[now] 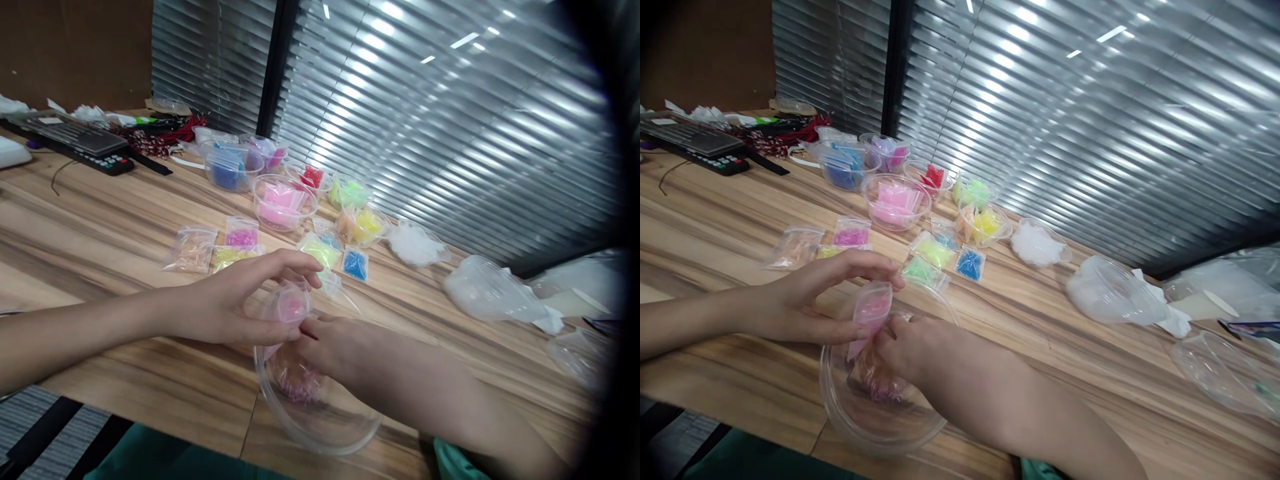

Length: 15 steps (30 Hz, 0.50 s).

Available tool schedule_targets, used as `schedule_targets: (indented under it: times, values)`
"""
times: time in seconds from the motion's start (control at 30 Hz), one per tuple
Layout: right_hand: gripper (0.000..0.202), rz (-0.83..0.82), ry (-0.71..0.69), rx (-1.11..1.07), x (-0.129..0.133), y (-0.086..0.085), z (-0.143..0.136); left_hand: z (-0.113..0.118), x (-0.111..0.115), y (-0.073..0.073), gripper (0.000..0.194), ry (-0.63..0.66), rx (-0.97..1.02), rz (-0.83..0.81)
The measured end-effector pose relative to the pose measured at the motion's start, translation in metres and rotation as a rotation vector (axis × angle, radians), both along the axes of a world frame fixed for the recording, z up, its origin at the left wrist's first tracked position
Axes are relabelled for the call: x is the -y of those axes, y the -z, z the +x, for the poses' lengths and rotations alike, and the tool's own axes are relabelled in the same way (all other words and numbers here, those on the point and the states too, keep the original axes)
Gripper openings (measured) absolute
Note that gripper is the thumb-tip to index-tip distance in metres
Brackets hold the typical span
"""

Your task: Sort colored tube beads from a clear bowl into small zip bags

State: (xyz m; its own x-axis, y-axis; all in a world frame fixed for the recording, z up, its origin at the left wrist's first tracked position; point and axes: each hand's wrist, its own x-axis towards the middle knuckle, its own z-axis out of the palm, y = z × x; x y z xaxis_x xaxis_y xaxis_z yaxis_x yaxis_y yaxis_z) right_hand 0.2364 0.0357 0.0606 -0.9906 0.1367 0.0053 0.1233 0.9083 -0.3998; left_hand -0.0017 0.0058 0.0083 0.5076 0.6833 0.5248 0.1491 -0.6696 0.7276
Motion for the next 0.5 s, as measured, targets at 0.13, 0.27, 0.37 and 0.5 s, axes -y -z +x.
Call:
schedule_targets:
  times: [0.13,0.27,0.37,0.5]
  values:
    - [0.036,-0.138,-0.023,0.047,-0.001,-0.001,-0.001,0.0,-0.001,0.0,0.075,0.004,-0.008,-0.005]
    - [0.033,-0.117,0.001,-0.013,-0.004,-0.002,0.002,0.001,0.0,-0.002,0.073,0.004,-0.003,-0.001]
    - [0.029,-0.049,0.031,0.002,-0.009,-0.013,0.003,0.001,0.0,-0.003,0.072,0.006,-0.009,0.006]
    - [0.028,-0.05,0.081,0.013,-0.015,-0.028,0.002,0.001,-0.001,-0.003,0.074,0.009,-0.012,0.02]
